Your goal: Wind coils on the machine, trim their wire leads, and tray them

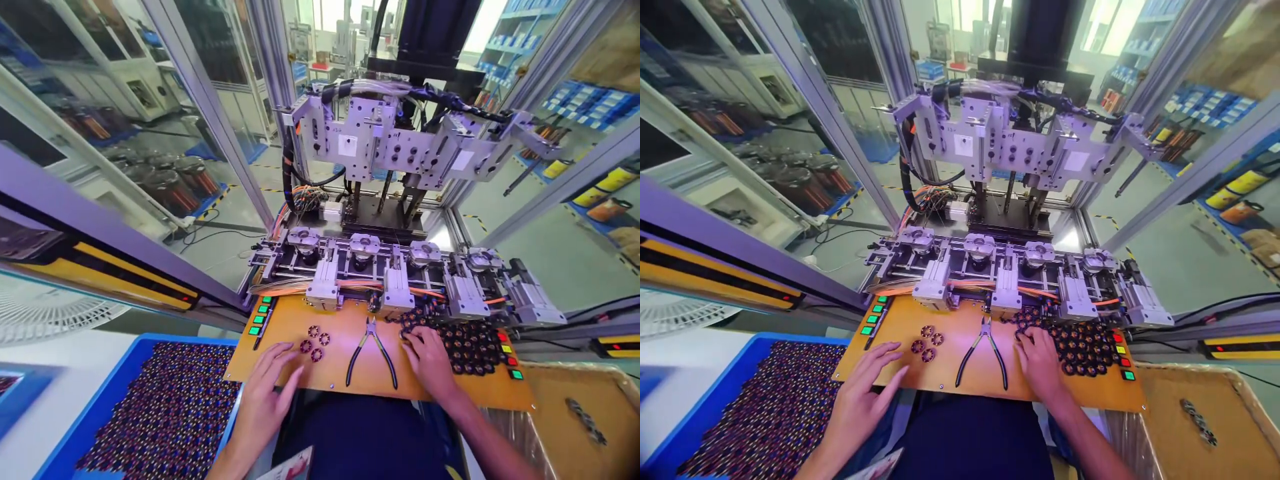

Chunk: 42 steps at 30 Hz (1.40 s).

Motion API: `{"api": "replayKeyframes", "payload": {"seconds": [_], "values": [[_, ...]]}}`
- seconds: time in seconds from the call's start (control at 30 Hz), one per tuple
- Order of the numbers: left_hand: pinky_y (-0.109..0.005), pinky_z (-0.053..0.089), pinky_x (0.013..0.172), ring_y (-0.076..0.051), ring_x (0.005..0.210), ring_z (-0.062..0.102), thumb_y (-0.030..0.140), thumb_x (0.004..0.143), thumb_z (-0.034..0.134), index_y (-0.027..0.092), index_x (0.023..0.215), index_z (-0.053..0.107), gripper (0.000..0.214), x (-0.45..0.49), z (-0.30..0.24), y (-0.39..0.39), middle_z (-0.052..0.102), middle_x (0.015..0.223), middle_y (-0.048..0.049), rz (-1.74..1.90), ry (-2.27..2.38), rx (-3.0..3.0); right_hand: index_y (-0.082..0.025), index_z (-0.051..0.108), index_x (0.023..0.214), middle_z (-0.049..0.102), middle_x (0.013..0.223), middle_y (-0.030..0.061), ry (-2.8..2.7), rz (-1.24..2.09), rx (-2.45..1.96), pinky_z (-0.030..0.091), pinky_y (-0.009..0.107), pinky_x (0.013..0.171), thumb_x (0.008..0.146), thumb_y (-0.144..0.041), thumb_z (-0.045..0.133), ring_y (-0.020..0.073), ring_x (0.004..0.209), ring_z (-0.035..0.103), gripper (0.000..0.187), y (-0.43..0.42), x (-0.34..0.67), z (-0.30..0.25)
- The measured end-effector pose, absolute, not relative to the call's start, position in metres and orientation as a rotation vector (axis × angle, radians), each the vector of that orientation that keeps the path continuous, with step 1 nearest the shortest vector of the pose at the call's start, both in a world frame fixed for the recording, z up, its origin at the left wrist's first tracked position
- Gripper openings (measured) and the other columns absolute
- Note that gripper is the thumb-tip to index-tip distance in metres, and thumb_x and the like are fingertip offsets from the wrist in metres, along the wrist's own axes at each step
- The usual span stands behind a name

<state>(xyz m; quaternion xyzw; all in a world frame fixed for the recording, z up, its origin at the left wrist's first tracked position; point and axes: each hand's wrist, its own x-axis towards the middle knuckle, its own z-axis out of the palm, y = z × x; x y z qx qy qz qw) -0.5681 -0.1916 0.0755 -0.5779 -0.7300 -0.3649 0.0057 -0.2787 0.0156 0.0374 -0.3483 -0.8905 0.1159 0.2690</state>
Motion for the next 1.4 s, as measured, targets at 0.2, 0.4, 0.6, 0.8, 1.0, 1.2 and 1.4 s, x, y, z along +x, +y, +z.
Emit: {"api": "replayKeyframes", "payload": {"seconds": [0.2,0.4,0.6,0.8,1.0,1.2,1.4], "values": [[-0.038,0.056,0.092,-0.023,0.103,0.068,0.017,0.087,0.063,0.019,0.101,0.069,0.015,-0.542,0.117,-0.151,0.073,0.105,-0.0093,-1.454,-2.296,-1.975,-0.018,0.072,0.088,0.060,0.092,0.0106,-2.273,0.551,-0.887,0.052,0.041,0.077,0.098,-0.025,0.049,0.0248,0.088,0.057,0.025,0.003,-0.298,0.056],[-0.031,0.058,0.078,-0.020,0.083,0.071,0.020,0.084,0.068,0.015,0.119,0.066,0.036,-0.505,0.153,-0.126,0.076,0.095,-0.0081,-2.201,-2.428,-2.262,-0.027,0.070,0.094,0.056,0.120,0.0065,-2.139,0.958,-0.566,0.055,0.031,0.087,0.096,-0.025,0.057,0.0198,0.106,0.061,0.013,-0.033,-0.324,0.122],[-0.030,0.056,0.080,-0.021,0.088,0.071,0.015,0.080,0.073,0.018,0.105,0.073,0.025,-0.505,0.159,-0.131,0.076,0.096,-0.0086,-2.256,-2.212,-2.024,-0.028,0.070,0.103,0.058,0.124,0.0086,-2.026,1.344,-0.407,0.050,0.037,0.100,0.096,-0.031,0.058,0.0235,0.116,0.058,0.014,-0.039,-0.347,0.148],[-0.030,0.059,0.075,-0.020,0.083,0.071,0.014,0.076,0.077,0.021,0.106,0.072,0.031,-0.514,0.157,-0.138,0.075,0.094,-0.0073,-2.158,-2.085,-1.900,-0.026,0.072,0.089,0.064,0.111,0.0080,-1.992,1.455,-0.434,0.056,0.034,0.092,0.094,-0.030,0.060,0.0219,0.105,0.064,0.014,-0.040,-0.368,0.152],[-0.031,0.059,0.084,-0.020,0.093,0.071,0.014,0.081,0.073,0.023,0.112,0.069,0.033,-0.529,0.143,-0.148,0.073,0.101,-0.0079,-2.036,-1.972,-1.800,-0.025,0.073,0.093,0.065,0.111,0.0072,-2.129,1.505,-0.371,0.056,0.030,0.090,0.096,-0.028,0.059,0.0202,0.104,0.065,0.014,-0.028,-0.387,0.167],[-0.044,0.058,0.094,-0.029,0.109,0.068,0.033,0.086,0.067,0.021,0.120,0.066,0.036,-0.562,0.077,-0.159,0.071,0.116,-0.0143,-1.667,-2.420,-1.617,-0.018,0.070,0.087,0.067,0.103,0.0098,-2.509,0.864,-0.167,0.055,0.033,0.083,0.096,-0.025,0.056,0.0203,0.094,0.066,0.018,0.055,-0.454,0.203],[-0.058,0.050,0.102,-0.037,0.123,0.060,0.038,0.084,0.066,0.021,0.130,0.063,0.050,-0.568,0.032,-0.154,0.067,0.129,-0.0187,-1.589,-2.556,-1.539,-0.013,0.066,0.091,0.066,0.107,0.0083,-2.630,0.595,-0.070,0.054,0.039,0.088,0.096,-0.027,0.060,0.0193,0.096,0.064,0.016,0.135,-0.562,0.184]]}}
